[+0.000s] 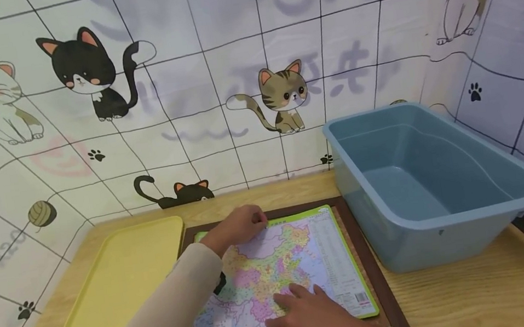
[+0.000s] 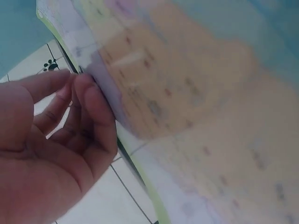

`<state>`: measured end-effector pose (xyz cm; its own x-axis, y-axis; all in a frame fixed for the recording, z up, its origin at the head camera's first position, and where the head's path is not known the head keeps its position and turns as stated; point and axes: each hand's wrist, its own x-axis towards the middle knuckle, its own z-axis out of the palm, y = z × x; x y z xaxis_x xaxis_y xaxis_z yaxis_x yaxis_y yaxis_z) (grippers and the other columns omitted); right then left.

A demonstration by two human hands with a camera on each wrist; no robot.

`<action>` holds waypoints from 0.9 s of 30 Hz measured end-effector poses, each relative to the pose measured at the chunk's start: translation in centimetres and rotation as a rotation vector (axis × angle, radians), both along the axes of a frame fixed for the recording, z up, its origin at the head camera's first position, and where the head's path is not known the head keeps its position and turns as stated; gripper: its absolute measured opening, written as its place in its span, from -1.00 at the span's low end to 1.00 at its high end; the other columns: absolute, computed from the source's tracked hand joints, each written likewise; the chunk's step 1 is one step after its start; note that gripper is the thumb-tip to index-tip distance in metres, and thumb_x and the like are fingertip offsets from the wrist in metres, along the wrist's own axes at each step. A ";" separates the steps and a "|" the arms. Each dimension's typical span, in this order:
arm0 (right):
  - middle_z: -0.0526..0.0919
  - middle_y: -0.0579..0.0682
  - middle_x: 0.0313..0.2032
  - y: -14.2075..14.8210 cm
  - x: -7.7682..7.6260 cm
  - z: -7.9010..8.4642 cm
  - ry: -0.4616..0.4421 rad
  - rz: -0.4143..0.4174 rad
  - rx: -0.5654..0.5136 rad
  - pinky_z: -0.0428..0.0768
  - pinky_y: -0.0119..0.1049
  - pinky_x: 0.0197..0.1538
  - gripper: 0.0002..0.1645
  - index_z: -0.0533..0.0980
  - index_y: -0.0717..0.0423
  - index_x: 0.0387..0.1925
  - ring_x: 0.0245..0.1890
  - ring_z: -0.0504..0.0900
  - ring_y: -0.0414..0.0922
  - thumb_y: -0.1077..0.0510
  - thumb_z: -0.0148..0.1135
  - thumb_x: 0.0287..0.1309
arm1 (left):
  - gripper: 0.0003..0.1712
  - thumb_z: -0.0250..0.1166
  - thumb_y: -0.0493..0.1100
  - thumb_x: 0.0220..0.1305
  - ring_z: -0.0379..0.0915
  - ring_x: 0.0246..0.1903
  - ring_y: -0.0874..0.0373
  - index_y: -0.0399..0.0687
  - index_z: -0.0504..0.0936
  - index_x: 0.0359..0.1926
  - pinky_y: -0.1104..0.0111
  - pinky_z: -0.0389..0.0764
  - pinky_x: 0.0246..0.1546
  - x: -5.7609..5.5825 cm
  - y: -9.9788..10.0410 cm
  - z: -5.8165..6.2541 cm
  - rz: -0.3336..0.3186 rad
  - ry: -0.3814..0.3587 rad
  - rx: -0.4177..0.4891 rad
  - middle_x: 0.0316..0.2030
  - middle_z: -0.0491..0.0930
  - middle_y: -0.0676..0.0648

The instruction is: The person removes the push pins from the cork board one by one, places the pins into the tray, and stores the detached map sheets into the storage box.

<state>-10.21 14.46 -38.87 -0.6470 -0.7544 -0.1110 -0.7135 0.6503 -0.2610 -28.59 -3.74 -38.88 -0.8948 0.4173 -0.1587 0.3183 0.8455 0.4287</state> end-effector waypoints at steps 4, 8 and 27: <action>0.50 -0.11 0.29 -0.1 0.0 -0.1 -0.004 -0.004 0.005 0.63 0.21 -0.05 -0.33 0.55 -0.45 0.18 0.24 0.52 0.21 -0.44 0.31 0.00 | -0.86 0.14 -0.07 0.50 0.45 -0.26 0.17 0.05 0.61 -0.16 0.26 0.49 -0.12 -0.3 -0.4 -0.3 -0.026 -0.046 0.031 -0.19 0.60 0.04; 0.50 -0.12 0.29 -0.1 0.0 -0.1 -0.007 0.000 0.003 0.63 0.22 -0.05 -0.34 0.55 -0.45 0.18 0.24 0.52 0.20 -0.45 0.29 0.02 | -0.88 0.14 -0.07 0.51 0.44 -0.25 0.15 0.08 0.59 -0.14 0.26 0.48 -0.16 -0.5 -0.8 -0.5 -0.020 -0.106 0.061 -0.18 0.58 0.05; 0.47 -0.10 0.32 0.2 0.0 -0.1 -0.040 -0.007 -0.007 0.60 0.28 -0.05 -0.31 0.53 -0.42 0.22 0.27 0.48 0.22 -0.45 0.26 0.04 | -0.89 0.11 -0.07 0.52 0.44 -0.22 0.14 0.08 0.55 -0.14 0.24 0.47 -0.14 -0.8 -0.6 -0.3 -0.032 -0.098 0.022 -0.14 0.56 0.04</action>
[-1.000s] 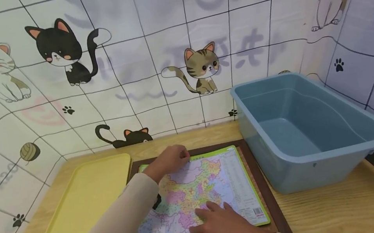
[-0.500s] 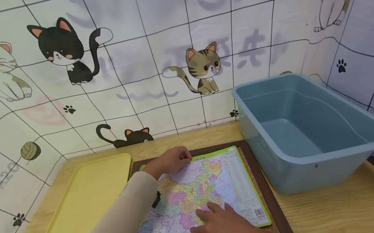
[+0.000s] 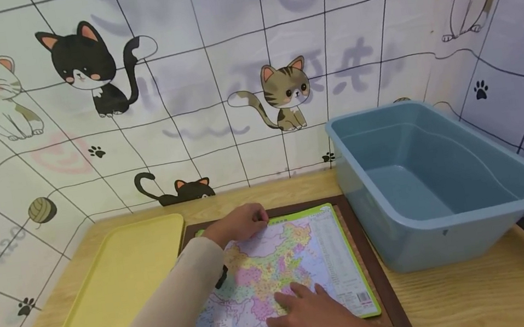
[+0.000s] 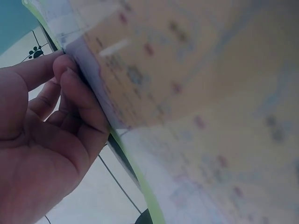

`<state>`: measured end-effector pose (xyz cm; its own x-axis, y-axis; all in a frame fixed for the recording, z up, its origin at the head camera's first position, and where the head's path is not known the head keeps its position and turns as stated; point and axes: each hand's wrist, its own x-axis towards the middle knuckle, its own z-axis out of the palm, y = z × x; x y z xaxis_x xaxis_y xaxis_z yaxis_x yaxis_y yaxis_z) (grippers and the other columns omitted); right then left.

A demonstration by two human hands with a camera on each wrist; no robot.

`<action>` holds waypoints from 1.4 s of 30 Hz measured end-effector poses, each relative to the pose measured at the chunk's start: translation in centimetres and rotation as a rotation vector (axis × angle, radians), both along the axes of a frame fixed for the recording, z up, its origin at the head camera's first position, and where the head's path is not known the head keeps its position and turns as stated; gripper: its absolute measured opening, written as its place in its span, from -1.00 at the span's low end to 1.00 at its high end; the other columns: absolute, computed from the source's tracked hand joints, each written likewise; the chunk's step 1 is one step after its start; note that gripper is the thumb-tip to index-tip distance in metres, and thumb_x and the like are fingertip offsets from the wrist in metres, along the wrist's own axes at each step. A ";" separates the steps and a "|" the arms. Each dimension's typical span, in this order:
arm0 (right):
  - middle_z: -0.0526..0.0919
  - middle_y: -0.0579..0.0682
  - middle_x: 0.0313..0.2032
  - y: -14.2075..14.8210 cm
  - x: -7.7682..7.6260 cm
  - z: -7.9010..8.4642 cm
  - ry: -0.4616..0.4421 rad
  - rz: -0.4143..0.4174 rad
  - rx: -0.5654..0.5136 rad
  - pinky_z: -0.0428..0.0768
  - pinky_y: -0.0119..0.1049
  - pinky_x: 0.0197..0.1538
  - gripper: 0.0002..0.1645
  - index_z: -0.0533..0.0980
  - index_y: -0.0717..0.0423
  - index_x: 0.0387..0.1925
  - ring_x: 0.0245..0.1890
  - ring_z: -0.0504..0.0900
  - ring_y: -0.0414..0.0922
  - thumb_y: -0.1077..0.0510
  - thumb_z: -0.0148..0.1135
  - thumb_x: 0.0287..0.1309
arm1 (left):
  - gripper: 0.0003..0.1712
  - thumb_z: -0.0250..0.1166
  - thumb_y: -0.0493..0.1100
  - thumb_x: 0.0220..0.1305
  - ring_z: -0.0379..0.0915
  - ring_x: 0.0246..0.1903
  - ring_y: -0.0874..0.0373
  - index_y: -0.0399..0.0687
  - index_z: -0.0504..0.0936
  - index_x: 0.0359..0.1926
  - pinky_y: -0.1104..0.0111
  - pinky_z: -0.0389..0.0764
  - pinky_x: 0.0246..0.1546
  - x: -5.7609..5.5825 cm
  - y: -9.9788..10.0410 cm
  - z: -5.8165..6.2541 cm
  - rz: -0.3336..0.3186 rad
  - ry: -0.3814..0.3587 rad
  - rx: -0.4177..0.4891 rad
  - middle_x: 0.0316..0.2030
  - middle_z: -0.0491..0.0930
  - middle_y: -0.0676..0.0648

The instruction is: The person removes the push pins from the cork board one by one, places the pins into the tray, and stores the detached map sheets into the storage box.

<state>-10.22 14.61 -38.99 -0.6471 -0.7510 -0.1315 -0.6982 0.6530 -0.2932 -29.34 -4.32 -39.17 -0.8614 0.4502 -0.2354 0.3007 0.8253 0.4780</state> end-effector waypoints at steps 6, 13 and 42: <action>0.47 -0.12 0.31 0.0 0.0 0.1 0.007 0.002 0.008 0.58 0.28 0.00 -0.26 0.52 -0.40 0.24 0.28 0.48 0.17 -0.49 0.24 0.02 | -0.91 0.13 -0.09 0.50 0.44 -0.20 0.13 0.08 0.55 -0.17 0.24 0.47 -0.09 0.0 0.2 0.0 0.003 0.017 0.005 -0.17 0.56 0.05; 0.47 -0.13 0.31 0.0 0.1 0.1 0.016 0.006 0.017 0.58 0.25 0.05 -0.28 0.53 -0.40 0.23 0.28 0.49 0.13 -0.47 0.27 0.03 | -0.92 0.13 -0.12 0.49 0.43 -0.18 0.14 0.08 0.54 -0.20 0.24 0.45 -0.07 -0.1 0.3 -0.2 0.006 0.021 -0.003 -0.18 0.55 0.05; 0.53 -0.11 0.27 -0.4 -0.1 -0.4 0.068 -0.011 0.042 0.63 0.26 -0.09 -0.35 0.57 -0.46 0.16 0.24 0.52 0.19 -0.43 0.37 0.00 | -0.93 0.18 -0.15 0.48 0.44 -0.41 0.18 0.04 0.56 -0.21 0.35 0.49 -0.34 -0.3 0.0 0.4 -0.033 -0.038 0.025 -0.18 0.56 0.03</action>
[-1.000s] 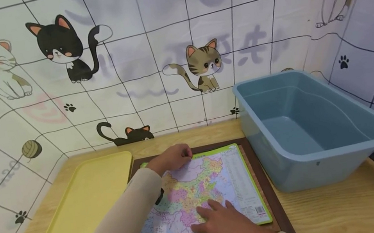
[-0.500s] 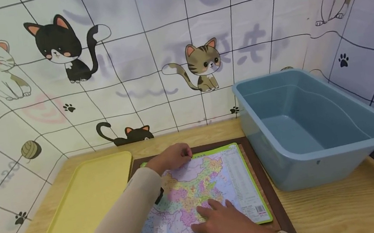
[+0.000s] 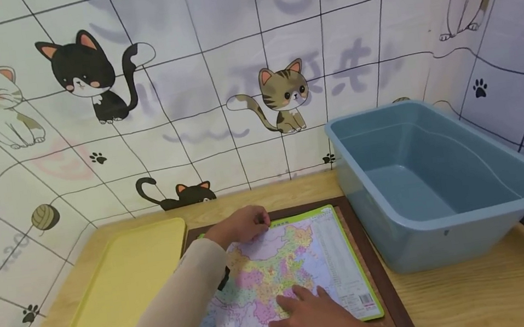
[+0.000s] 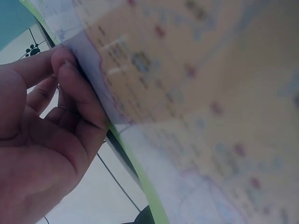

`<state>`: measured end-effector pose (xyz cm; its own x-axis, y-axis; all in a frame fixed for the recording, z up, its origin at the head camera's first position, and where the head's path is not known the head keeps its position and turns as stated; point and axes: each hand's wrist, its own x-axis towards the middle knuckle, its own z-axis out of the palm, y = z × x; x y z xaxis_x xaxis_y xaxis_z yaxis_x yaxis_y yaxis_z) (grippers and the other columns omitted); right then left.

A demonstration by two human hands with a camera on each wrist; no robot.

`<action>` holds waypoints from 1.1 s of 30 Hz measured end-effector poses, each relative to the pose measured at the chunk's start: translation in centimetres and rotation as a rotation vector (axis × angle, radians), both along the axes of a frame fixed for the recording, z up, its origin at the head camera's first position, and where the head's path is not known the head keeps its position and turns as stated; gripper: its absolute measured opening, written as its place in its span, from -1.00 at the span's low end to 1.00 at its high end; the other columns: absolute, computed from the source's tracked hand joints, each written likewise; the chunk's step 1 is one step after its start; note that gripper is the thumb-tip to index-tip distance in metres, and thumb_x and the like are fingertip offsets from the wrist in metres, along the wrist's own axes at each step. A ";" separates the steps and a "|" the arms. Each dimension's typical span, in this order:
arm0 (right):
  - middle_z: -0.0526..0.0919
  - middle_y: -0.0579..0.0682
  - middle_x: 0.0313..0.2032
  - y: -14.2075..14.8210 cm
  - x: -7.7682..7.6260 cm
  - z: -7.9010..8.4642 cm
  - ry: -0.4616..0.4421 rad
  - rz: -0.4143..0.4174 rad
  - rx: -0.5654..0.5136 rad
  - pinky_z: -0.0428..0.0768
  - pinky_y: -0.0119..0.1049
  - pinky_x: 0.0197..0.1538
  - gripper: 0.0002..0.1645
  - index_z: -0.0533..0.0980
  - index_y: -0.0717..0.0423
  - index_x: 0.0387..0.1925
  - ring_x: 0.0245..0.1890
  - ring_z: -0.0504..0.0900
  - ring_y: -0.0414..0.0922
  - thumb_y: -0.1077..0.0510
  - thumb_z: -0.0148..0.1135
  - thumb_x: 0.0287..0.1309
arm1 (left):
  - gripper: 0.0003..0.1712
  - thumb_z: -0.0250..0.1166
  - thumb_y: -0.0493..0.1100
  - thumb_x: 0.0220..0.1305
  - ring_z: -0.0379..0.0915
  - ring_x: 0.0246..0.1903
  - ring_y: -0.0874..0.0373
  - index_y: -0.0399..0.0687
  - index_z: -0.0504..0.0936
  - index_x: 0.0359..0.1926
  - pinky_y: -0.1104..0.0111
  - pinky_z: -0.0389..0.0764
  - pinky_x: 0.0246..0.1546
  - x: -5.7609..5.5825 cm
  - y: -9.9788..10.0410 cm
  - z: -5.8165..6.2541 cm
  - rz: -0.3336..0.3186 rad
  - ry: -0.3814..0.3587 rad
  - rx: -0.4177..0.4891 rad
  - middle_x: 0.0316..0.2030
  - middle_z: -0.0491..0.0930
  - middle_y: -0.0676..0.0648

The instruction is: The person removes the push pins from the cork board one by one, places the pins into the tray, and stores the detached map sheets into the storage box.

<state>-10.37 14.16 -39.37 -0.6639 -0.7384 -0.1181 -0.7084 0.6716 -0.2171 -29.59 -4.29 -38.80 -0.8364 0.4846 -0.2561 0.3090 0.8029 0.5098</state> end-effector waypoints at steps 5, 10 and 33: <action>0.51 -0.10 0.29 0.2 0.0 -0.2 -0.001 -0.010 0.010 0.62 0.27 -0.08 -0.33 0.56 -0.47 0.18 0.26 0.50 0.20 -0.44 0.37 -0.02 | -0.92 0.17 -0.15 0.48 0.43 -0.38 0.20 0.04 0.58 -0.20 0.35 0.48 -0.30 -0.2 0.0 -0.1 -0.023 0.001 -0.009 -0.18 0.56 0.04; 0.49 -0.09 0.31 0.3 0.1 -0.1 -0.018 -0.004 -0.013 0.61 0.26 -0.06 -0.32 0.55 -0.45 0.19 0.27 0.49 0.21 -0.43 0.34 0.00 | -0.90 0.15 -0.13 0.49 0.44 -0.35 0.20 0.05 0.58 -0.20 0.33 0.48 -0.25 -0.2 0.0 0.1 -0.027 0.005 -0.021 -0.17 0.56 0.05; 0.48 -0.07 0.32 0.2 0.0 -0.1 -0.026 -0.006 -0.012 0.59 0.34 -0.09 -0.30 0.55 -0.43 0.20 0.27 0.48 0.26 -0.41 0.38 -0.04 | -0.91 0.15 -0.15 0.48 0.43 -0.41 0.21 0.08 0.58 -0.20 0.33 0.47 -0.27 -0.4 0.0 0.0 -0.018 -0.018 -0.027 -0.20 0.56 0.05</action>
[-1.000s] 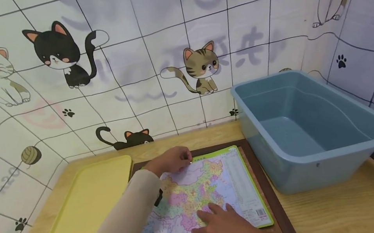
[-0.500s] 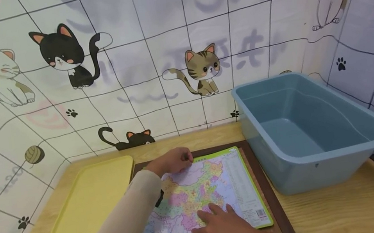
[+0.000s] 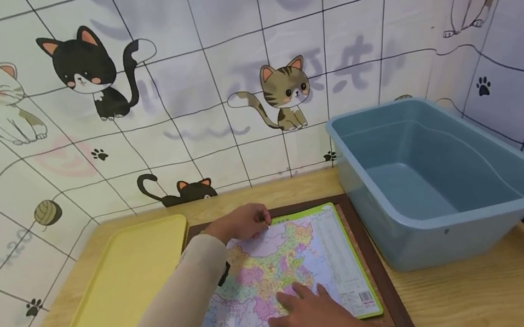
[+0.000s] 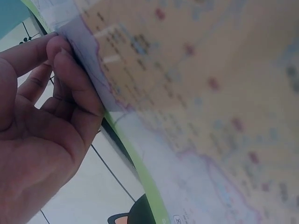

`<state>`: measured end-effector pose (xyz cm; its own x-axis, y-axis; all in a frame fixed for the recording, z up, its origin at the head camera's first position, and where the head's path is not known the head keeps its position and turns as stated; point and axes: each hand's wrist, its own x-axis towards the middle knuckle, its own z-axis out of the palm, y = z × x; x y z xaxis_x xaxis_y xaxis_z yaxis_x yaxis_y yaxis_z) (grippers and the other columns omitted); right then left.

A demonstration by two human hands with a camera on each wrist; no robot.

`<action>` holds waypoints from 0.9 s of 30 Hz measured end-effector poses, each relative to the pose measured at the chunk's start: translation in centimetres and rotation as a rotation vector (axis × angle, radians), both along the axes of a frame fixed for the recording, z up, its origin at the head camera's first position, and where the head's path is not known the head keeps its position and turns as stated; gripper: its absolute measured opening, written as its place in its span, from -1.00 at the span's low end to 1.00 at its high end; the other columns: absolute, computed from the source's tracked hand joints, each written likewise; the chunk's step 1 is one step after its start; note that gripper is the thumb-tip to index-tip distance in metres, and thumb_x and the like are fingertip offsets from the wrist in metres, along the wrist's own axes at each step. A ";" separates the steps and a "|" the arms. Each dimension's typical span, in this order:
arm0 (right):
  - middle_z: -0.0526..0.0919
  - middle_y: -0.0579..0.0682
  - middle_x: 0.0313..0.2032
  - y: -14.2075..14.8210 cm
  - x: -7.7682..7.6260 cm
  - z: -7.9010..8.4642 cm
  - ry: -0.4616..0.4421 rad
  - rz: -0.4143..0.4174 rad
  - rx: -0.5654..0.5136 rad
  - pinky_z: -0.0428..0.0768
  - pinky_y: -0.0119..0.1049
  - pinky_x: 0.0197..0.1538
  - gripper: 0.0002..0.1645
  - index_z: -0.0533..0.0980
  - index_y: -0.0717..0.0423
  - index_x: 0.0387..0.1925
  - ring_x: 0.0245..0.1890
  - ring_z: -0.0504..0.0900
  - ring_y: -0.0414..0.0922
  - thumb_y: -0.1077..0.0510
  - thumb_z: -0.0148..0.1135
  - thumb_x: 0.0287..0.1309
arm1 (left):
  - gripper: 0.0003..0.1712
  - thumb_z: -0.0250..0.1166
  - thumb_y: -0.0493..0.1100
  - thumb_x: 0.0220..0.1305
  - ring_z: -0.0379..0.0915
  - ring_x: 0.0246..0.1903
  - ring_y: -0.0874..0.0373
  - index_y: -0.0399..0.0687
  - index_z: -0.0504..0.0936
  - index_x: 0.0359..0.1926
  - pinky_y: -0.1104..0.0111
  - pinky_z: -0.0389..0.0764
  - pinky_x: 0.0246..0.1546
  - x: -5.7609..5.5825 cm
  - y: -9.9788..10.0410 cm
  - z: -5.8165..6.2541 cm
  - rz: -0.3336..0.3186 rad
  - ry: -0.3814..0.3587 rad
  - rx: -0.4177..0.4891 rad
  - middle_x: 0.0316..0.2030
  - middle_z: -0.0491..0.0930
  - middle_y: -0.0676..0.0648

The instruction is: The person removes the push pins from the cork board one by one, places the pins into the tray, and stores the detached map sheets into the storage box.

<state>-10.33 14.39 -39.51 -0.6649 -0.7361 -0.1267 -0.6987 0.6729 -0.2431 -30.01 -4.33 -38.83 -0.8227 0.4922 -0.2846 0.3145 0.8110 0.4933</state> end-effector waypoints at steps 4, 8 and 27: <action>0.48 -0.07 0.32 0.0 0.0 0.1 0.018 0.008 -0.001 0.60 0.30 -0.08 -0.29 0.54 -0.43 0.21 0.27 0.48 0.24 -0.43 0.34 -0.02 | -0.91 0.14 -0.15 0.49 0.44 -0.42 0.20 0.07 0.57 -0.20 0.31 0.47 -0.28 -0.1 0.0 0.2 0.005 -0.010 0.005 -0.17 0.56 0.03; 0.48 -0.08 0.32 -0.1 0.0 0.1 0.019 0.011 0.001 0.60 0.31 -0.09 -0.30 0.54 -0.43 0.20 0.26 0.48 0.25 -0.41 0.36 -0.03 | -0.90 0.13 -0.16 0.50 0.43 -0.43 0.20 0.04 0.57 -0.19 0.32 0.47 -0.29 0.0 -0.1 0.4 0.007 -0.028 0.008 -0.21 0.56 0.02; 0.46 -0.05 0.33 0.2 0.4 0.2 -0.031 -0.002 -0.032 0.57 0.31 -0.03 -0.31 0.52 -0.43 0.22 0.30 0.45 0.24 -0.44 0.29 0.03 | -0.88 0.11 -0.13 0.49 0.42 -0.40 0.18 0.01 0.56 -0.22 0.30 0.45 -0.28 0.2 0.2 0.1 0.042 -0.047 -0.002 -0.30 0.56 0.01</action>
<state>-9.98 14.58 -39.28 -0.6623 -0.7390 -0.1234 -0.6893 0.6655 -0.2863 -29.81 -4.18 -38.70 -0.8283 0.4568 -0.3245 0.2566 0.8240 0.5051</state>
